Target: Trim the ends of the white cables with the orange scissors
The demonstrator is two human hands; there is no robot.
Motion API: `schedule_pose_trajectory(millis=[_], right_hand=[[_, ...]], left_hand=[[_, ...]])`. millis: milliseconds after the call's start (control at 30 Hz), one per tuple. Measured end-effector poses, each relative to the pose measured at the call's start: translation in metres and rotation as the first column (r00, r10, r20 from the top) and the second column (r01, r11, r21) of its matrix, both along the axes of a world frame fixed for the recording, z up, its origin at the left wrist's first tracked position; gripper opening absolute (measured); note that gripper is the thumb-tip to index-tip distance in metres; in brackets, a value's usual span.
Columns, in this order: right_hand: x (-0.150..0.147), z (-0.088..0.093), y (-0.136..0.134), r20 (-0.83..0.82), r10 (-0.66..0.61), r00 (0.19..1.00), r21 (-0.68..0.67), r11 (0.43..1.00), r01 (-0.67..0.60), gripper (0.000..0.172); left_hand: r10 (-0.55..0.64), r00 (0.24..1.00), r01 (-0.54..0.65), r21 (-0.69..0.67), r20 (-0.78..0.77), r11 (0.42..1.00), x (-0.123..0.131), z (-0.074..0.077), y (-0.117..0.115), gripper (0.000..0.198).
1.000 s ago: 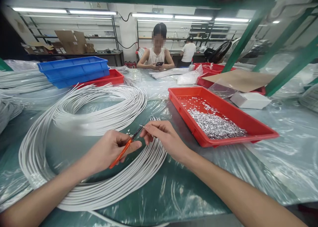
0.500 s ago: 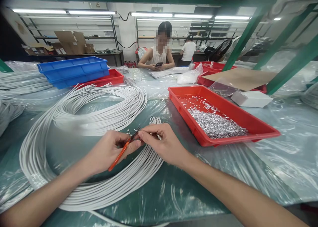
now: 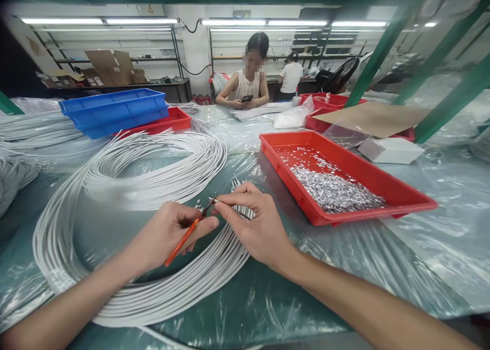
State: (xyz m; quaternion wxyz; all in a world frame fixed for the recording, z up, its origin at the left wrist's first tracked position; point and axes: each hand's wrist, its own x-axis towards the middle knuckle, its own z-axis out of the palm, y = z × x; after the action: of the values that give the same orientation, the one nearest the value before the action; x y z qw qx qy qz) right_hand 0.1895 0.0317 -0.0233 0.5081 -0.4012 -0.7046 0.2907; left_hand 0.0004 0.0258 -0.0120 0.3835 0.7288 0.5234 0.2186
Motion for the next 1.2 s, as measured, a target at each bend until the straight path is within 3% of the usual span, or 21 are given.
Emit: schedule_pose_trajectory(millis=[100, 367, 633, 933, 1067, 1200], right_hand=[[0.000, 0.002, 0.001, -0.027, 0.020, 0.999, -0.040, 0.999, -0.021, 0.013], [0.003, 0.009, 0.010, -0.087, 0.228, 0.970, -0.222, 0.944, -0.242, 0.030], [0.003, 0.010, 0.009, -0.062, 0.211, 0.975, -0.234, 0.947, -0.220, 0.029], [0.002, 0.009, 0.003, -0.033, 0.115, 0.993, -0.087, 0.989, -0.117, 0.020], [0.001, 0.005, 0.001, 0.027, 0.031, 0.999, 0.090, 0.995, -0.034, 0.013], [-0.001, 0.002, -0.001, 0.069, -0.086, 0.994, 0.319, 0.946, 0.060, 0.012]], left_hand=[[0.005, 1.000, -0.005, -0.003, 0.006, 1.000, -0.001, -0.001, 0.001, 0.050], [0.015, 0.999, -0.015, 0.007, -0.028, 1.000, -0.003, -0.002, 0.004, 0.053], [0.005, 1.000, -0.005, 0.007, -0.015, 1.000, -0.004, -0.004, 0.004, 0.054], [-0.009, 1.000, 0.010, -0.032, 0.021, 0.999, -0.002, -0.002, 0.001, 0.052], [-0.003, 1.000, 0.004, -0.029, 0.029, 1.000, -0.002, -0.002, 0.000, 0.052], [-0.003, 0.996, 0.013, -0.101, 0.091, 0.995, -0.002, -0.001, -0.002, 0.049]])
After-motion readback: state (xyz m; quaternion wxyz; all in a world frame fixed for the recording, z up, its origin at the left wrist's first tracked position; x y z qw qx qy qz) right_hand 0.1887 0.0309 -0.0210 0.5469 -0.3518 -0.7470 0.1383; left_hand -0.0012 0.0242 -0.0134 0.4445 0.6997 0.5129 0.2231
